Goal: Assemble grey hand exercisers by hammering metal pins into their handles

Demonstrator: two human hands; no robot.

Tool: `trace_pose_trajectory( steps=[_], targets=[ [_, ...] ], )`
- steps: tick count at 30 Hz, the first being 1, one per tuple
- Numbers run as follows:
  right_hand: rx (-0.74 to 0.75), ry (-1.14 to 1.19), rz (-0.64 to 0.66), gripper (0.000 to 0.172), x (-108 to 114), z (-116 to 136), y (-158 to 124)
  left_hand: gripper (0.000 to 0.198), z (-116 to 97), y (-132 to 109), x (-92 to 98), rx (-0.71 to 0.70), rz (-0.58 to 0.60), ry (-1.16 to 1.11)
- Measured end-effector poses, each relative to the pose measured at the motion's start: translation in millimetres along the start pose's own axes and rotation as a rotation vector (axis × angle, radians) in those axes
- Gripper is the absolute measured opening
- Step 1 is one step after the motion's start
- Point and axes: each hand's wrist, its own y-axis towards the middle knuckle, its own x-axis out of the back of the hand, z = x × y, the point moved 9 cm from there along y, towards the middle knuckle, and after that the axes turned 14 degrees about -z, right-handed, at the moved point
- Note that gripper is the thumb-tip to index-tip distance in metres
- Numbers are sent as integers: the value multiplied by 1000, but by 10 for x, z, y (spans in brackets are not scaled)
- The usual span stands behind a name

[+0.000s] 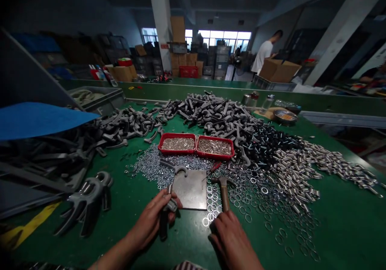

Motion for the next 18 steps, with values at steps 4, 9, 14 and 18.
trace_pose_trajectory(
  steps=[4,9,14,18],
  targets=[
    [98,-218,-13,7,-213,101,23,29,-30,123,-71,-49,20,129],
    [186,-252,-10,13,-362,199,169,33,61,268,-44,-141,-132,307],
    [-69,306,-113,11,-184,125,330,35,-208,134,-167,-391,-128,426],
    [-550,944,-131,28,-279,127,451,29,-364,-38,-287,-500,-99,516]
  ],
)
